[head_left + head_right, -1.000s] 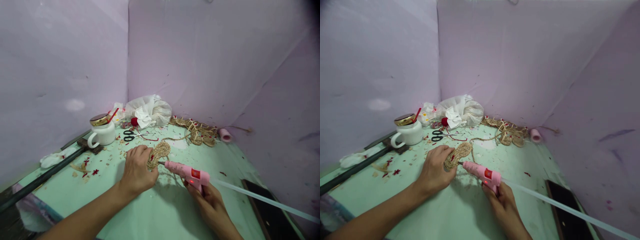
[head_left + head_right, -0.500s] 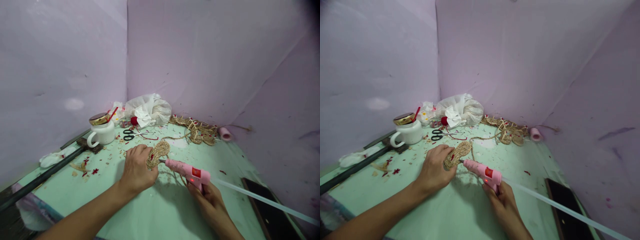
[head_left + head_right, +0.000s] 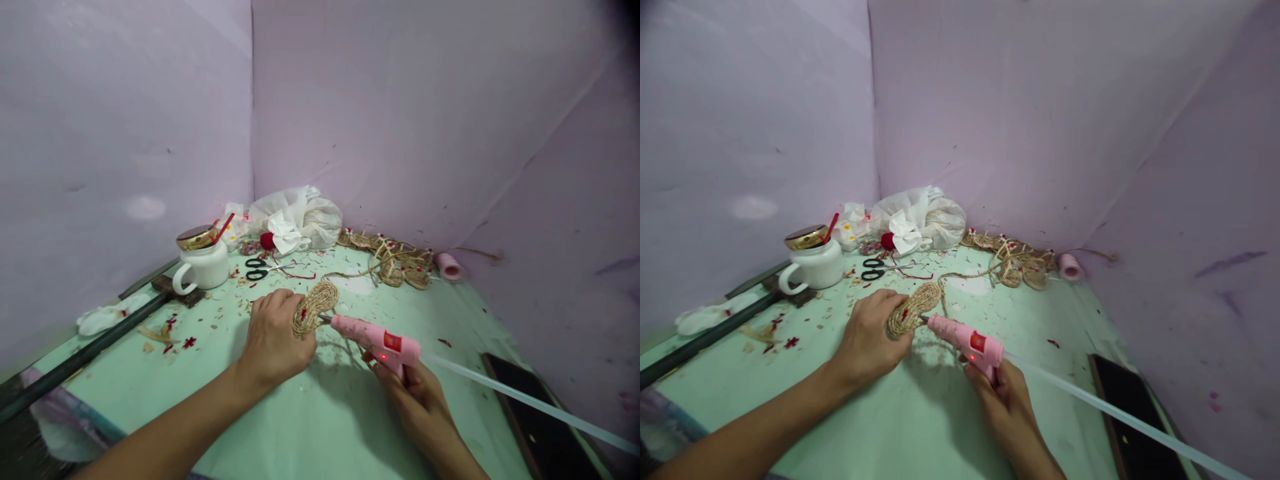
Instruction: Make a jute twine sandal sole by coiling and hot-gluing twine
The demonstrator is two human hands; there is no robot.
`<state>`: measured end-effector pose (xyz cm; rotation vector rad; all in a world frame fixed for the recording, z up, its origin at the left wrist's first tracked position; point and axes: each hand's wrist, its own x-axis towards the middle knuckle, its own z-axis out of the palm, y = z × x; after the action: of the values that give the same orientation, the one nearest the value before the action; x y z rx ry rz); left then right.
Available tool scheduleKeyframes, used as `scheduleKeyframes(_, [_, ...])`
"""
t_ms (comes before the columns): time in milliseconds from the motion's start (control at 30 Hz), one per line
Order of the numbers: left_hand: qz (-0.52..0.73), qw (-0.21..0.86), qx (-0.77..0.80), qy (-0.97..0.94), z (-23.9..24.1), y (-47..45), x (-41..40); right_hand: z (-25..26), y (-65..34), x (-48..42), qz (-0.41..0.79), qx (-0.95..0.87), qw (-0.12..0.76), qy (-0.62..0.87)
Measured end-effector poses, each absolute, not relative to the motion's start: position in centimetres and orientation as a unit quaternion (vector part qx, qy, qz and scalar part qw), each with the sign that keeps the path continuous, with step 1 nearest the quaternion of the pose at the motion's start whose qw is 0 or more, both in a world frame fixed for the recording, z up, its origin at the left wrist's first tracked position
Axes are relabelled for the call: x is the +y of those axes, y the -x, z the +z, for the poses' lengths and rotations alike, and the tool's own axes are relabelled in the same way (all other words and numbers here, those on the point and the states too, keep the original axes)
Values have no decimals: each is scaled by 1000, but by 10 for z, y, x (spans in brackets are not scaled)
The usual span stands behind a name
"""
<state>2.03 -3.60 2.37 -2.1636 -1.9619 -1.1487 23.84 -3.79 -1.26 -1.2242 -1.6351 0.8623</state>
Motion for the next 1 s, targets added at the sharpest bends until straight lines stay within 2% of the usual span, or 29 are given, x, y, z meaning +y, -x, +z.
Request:
scheduleKeyframes(333, [-356,-39,-633,686,26,-21,-36,-9,-234,-41,324,-651,469,501])
scheduleKeyframes(467, [-351,-46,-637,685,26,-20,-37,-10,-237,-40,294,-676,441,512])
scheduleKeyframes(1000, [-345,-88,-647,674,27,-19,-34,-15,-240,-37,323,-684,431,493])
